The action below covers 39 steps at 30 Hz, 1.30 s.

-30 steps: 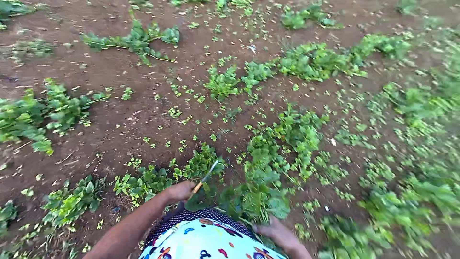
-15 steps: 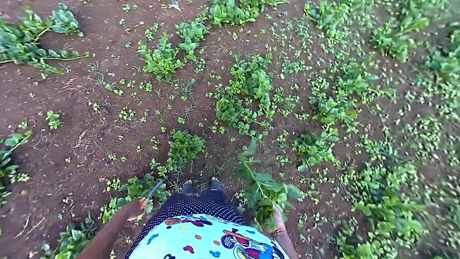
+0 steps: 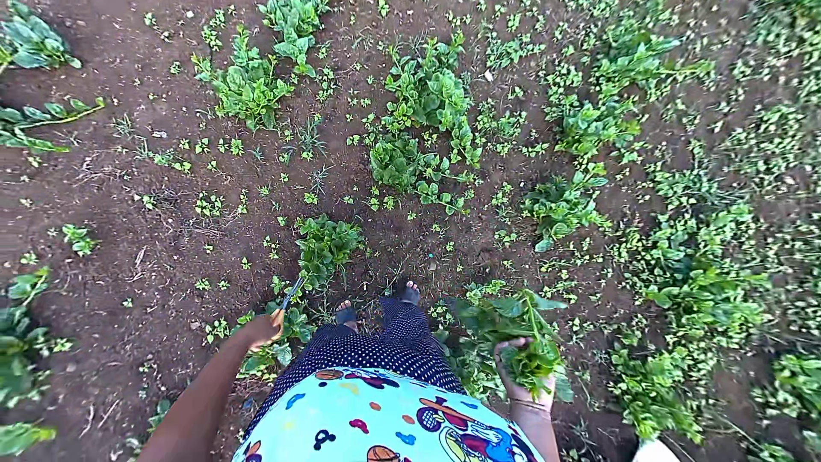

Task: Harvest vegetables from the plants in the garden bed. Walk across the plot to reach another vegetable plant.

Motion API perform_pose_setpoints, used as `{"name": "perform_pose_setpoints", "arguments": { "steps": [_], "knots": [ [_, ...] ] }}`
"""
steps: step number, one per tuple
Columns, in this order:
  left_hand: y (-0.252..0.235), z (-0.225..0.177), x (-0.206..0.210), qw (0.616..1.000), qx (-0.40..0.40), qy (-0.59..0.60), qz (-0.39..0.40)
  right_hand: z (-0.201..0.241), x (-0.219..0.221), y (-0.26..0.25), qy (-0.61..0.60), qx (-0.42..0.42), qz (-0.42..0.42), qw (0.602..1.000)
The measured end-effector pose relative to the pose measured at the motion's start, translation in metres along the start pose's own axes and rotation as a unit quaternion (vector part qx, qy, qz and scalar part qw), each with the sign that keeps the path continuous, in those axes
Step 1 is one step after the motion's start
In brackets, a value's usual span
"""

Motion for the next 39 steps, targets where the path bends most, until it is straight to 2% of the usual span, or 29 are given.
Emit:
{"name": "perform_pose_setpoints", "arguments": {
  "steps": [5,9,13,17,22,27,31,34,36,39],
  "knots": [
    [0.006,-0.056,0.001,0.999,0.001,-0.033,0.039,0.022,0.025,-0.033,-0.04,0.004,-0.014,0.999],
    [-0.005,-0.088,0.017,0.997,-0.018,-0.062,0.037,0.046,0.032,-0.076,-0.053,0.034,-0.002,0.998],
    [-0.006,-0.127,0.03,0.994,-0.053,-0.096,0.011,0.067,0.042,-0.118,-0.017,0.074,0.008,0.997],
    [0.012,-0.189,0.035,0.999,-0.045,-0.029,0.007,0.093,0.058,-0.158,0.087,0.095,0.005,0.992],
    [0.046,-0.278,0.031,0.999,0.008,-0.007,-0.037,0.119,0.085,-0.219,0.123,0.118,0.008,0.985],
    [0.057,-0.32,0.023,0.998,-0.007,0.054,0.002,0.118,0.129,-0.278,0.118,0.141,0.0,0.983],
    [0.036,-0.329,0.008,0.995,-0.046,0.076,0.036,0.114,0.172,-0.326,0.125,0.144,-0.023,0.981],
    [0.012,-0.341,-0.017,0.998,-0.05,-0.025,0.033,0.121,0.211,-0.349,0.161,0.131,-0.012,0.978],
    [0.012,-0.368,-0.044,0.994,-0.044,-0.093,0.021,0.127,0.238,-0.363,0.181,0.124,-0.011,0.976],
    [0.024,-0.427,-0.093,0.994,-0.011,-0.104,-0.013,0.13,0.271,-0.385,0.212,0.112,-0.011,0.971]
  ]
}}
Point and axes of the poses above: each hand's wrist, its own y-axis away from the middle knuckle, its own x-axis out of the palm, z = x × y, the point moved 3 cm from there along -y, towards the middle knuckle, and after that the axes turned 8 degrees about -x, right-handed, at the moved point
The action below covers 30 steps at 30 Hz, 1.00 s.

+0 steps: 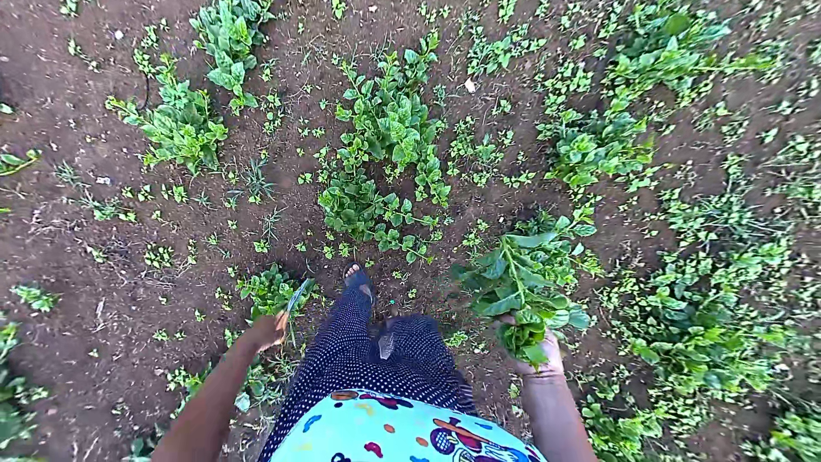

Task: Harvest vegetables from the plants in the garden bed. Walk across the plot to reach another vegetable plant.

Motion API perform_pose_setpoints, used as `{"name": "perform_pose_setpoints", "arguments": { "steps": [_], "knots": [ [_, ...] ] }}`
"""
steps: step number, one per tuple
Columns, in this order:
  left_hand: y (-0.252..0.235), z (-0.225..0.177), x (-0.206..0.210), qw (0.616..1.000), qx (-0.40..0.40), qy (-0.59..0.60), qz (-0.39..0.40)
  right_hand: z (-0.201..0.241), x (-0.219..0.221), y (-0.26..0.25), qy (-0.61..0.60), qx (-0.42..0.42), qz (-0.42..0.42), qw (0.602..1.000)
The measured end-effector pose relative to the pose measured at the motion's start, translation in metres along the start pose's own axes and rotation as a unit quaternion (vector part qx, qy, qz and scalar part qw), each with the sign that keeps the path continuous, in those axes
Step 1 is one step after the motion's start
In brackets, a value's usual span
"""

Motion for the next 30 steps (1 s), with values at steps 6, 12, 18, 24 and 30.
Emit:
{"name": "perform_pose_setpoints", "arguments": {
  "steps": [6,12,18,24,30],
  "knots": [
    [0.04,-0.136,-0.106,0.989,0.093,0.043,-0.109,0.015,0.044,-0.049,0.066,0.039,-0.012,0.997],
    [0.039,-0.279,-0.16,0.959,0.206,0.113,-0.161,-0.008,0.063,-0.115,0.36,0.172,0.029,0.917],
    [-0.06,-0.428,-0.149,0.964,0.205,0.083,-0.148,-0.089,0.027,-0.218,0.43,0.387,0.212,0.788],
    [-0.225,-0.575,-0.024,0.94,0.321,-0.053,-0.105,-0.173,-0.011,-0.287,0.416,0.519,0.277,0.693],
    [-0.339,-0.637,0.05,0.966,0.245,-0.028,-0.078,-0.114,0.145,-0.359,0.593,0.488,0.335,0.546]
  ]
}}
Point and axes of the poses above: each hand's wrist, its own y-axis away from the middle knuckle, its own x-axis out of the palm, z = x × y, the point moved 3 cm from there along -y, towards the middle knuckle, and after that the axes turned 8 degrees about -x, right-handed, at the moved point
